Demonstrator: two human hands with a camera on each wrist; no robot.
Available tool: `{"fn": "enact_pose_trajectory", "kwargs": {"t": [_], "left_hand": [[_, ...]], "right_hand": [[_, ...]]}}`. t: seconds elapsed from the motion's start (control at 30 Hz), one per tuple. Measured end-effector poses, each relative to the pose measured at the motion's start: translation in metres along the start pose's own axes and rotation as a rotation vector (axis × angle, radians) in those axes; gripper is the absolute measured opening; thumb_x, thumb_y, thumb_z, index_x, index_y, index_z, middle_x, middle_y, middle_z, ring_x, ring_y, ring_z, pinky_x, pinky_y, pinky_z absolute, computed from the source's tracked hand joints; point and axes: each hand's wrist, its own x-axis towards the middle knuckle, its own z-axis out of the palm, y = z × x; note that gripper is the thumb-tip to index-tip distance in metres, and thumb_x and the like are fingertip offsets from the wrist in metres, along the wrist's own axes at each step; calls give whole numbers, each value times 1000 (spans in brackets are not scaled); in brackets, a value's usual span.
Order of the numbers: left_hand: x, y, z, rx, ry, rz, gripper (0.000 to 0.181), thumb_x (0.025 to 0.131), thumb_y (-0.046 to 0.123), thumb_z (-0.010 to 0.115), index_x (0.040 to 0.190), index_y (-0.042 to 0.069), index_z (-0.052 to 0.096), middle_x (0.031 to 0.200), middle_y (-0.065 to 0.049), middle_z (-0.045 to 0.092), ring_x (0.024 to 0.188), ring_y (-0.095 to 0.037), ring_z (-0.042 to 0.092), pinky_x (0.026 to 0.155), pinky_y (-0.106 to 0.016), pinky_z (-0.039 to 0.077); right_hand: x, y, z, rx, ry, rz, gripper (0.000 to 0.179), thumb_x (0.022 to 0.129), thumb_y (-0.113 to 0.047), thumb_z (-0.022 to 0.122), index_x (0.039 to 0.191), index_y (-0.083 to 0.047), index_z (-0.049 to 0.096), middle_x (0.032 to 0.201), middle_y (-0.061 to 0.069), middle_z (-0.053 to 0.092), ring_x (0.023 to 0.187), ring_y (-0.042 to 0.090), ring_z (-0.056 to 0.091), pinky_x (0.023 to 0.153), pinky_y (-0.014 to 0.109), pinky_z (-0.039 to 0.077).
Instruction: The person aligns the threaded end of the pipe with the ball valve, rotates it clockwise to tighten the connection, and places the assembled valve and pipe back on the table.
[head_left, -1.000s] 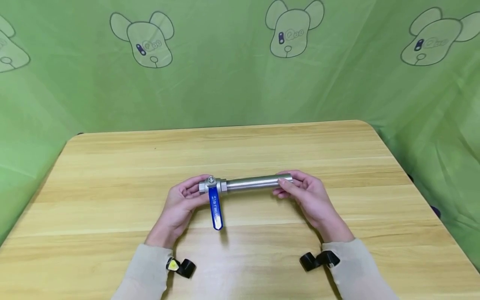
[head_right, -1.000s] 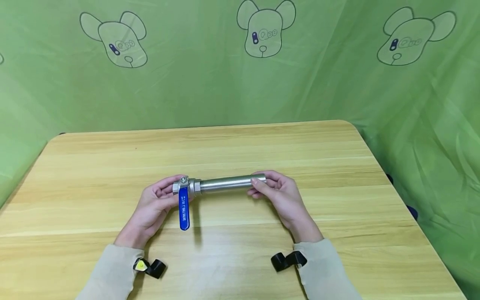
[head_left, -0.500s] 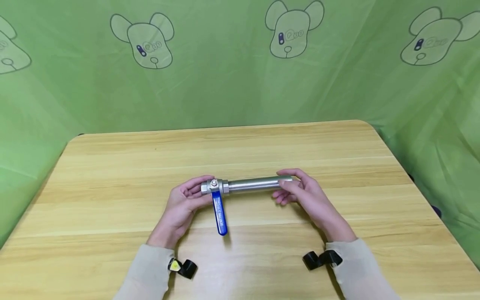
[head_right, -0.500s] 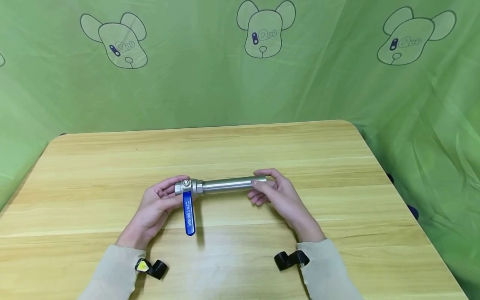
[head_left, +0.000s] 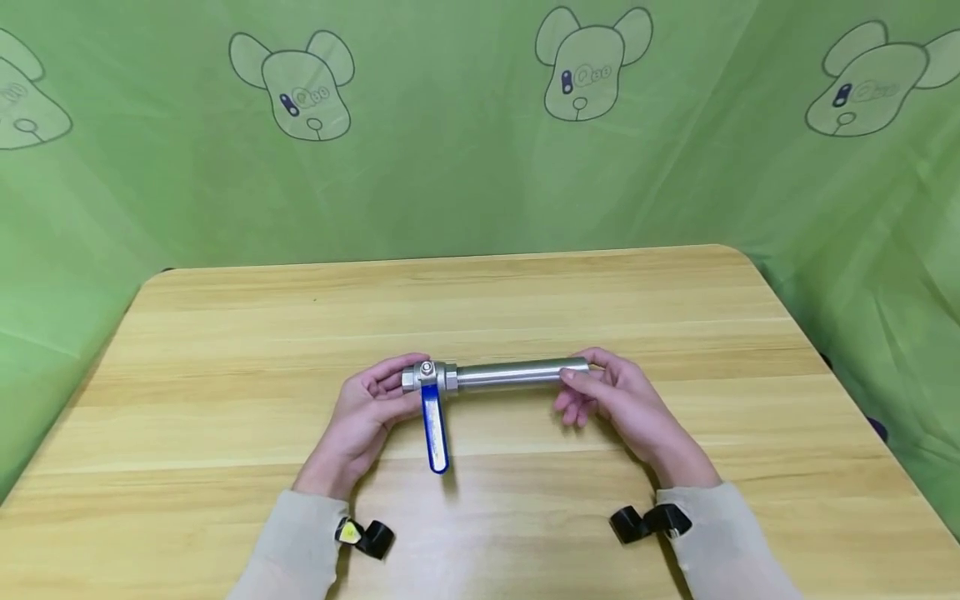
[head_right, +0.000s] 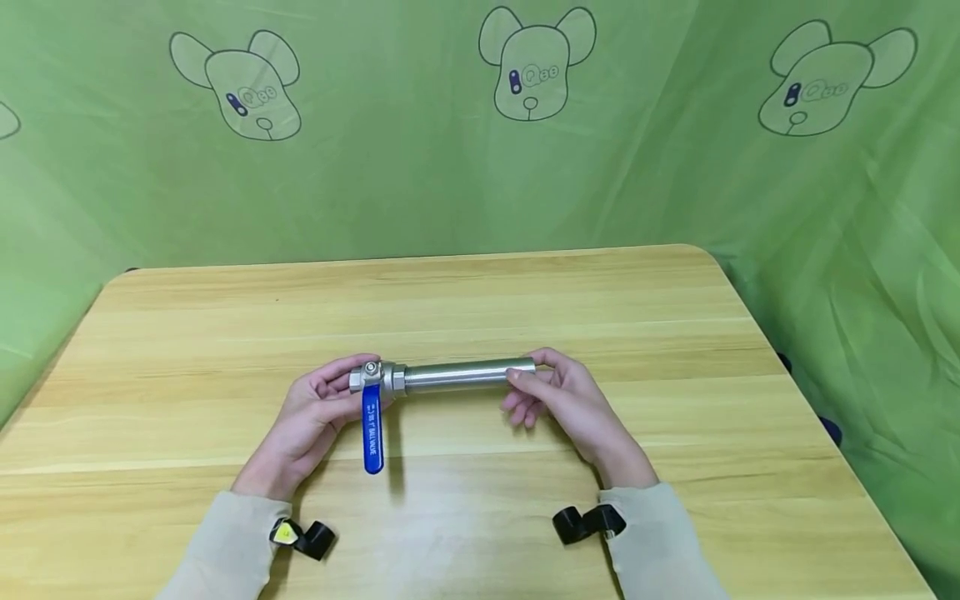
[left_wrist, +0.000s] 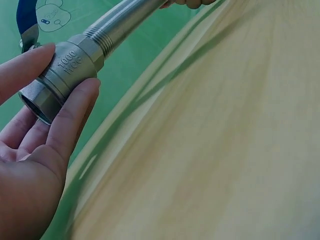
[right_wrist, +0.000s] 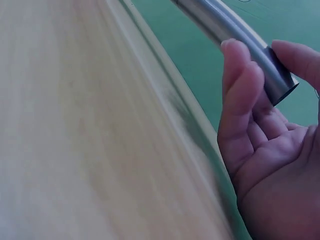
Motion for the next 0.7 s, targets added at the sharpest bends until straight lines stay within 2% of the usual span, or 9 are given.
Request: {"fn": "enact_pose_trajectory", "kwargs": {"t": [0.17,0.33,0.43,0.57,0.7], "left_hand": [[0,1,-1,6,-9,-7,63,85,-18,70,146,-8,57,121,-2,80,107,-14,78,92,-26,68],[-1,1,-3,9,-7,-16,63,89,-15,68,150,-9,54,123,-2,79,107,-14,77,92,-27,68],[0,1,-4,6,-9,-12,63,90,-15,67,151,-9,52,124,-2,79,107,-14,77,92,-27,68],[0,0,-4,3,-15,-18,63,90,-14,67,151,-9,52,125,-3,80,107,-14,77,92,-28,68],[1,-1,-4,2,-11,-32,62,91,-13,67,152,-7,52,126,-4,80,105,-15,78,94,-30,68]], "right_hand": [[1,-1,5,-65,71,35,28,112,-28,59,116,-1,61,79,5,80,64,15,72,59,28,64],[1,-2,13,-138,249,35,34,107,-28,69,119,4,71,89,-3,76,76,14,72,71,26,65],[1,-3,17,-170,323,47,37,105,-30,72,121,3,74,91,-6,70,80,12,66,74,23,61],[2,-5,19,-162,345,79,40,104,-33,74,118,4,74,83,-5,67,74,12,62,66,22,57],[2,-4,18,-122,314,73,43,107,-34,68,127,4,70,83,-4,75,65,10,66,60,23,62]]}}
